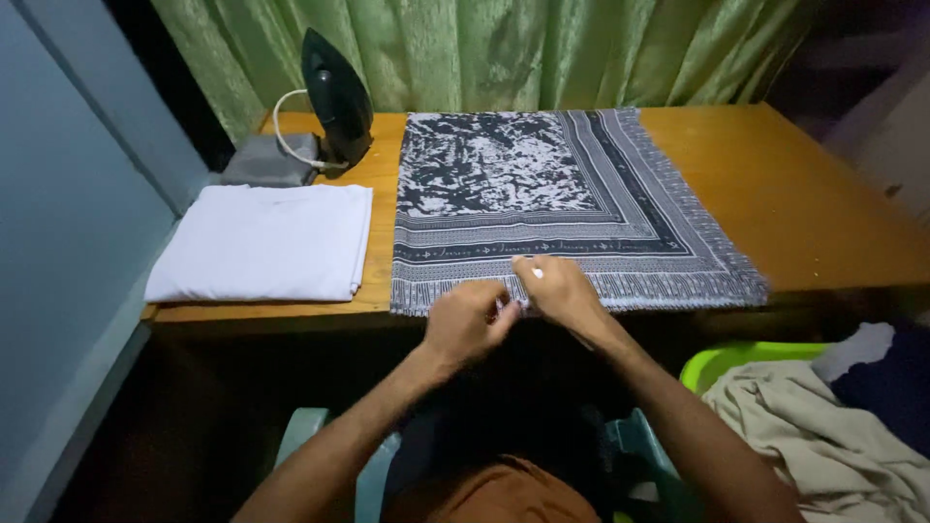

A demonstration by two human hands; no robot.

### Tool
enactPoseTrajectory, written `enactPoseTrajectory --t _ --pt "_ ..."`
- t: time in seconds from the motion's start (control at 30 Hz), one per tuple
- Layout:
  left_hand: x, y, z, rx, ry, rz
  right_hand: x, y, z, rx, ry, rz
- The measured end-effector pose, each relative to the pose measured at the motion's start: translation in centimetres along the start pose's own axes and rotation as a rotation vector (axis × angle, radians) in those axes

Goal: The person irons a patterned cloth on a wooden table using a black iron, then folds the cloth into a compact rectangle. A white shirt and a spray bottle are visible on the table.

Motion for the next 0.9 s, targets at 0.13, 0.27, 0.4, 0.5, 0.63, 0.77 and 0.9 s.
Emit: enactPoseTrajectory --t 0.13,0.27,0.4,0.5,0.63,0.77,0.9 --pt "0.9 -1.3 -4.3 -0.089 -0.065 0.064 -2.5 -1.2 -3.1 -0.507 0.588 -0.02" --pt "2.0 -2.0 -6.5 -0.205 -0.115 0.136 -4.4 0.7 -4.0 -0.526 0.629 -0.084" --pt "3.0 -2.4 -7.8 -0.302 -0.153 0.163 -6.0 1.9 -5.2 -0.527 0.573 -0.102" --pt "3.2 -1.1 -9.5 -0.267 -0.158 0.158 -6.8 1.1 -7.0 -0.463 0.578 -0.124" --pt "2.1 -3.3 -8.7 -0.189 -0.143 0.172 -8.3 1.6 -4.7 -0.592 0.556 -0.023" --pt "0.6 -2.6 -10.0 -0.263 -0.132 0.172 -10.0 2.7 -0.7 -0.53 0.586 0.003" --pt "-1.6 -2.2 -11.1 -0.182 -0.136 0.108 -11.9 2.2 1.4 -0.508 0.608 0.083"
Point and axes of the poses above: each hand's wrist, its own x-axis away from the middle knuckle, its own y-axis out of the palm, z = x × y, the point moved 7 cm from there along -x, towards the middle knuckle, and after that the axes turned 13 degrees about -x, right-handed, at the moved point
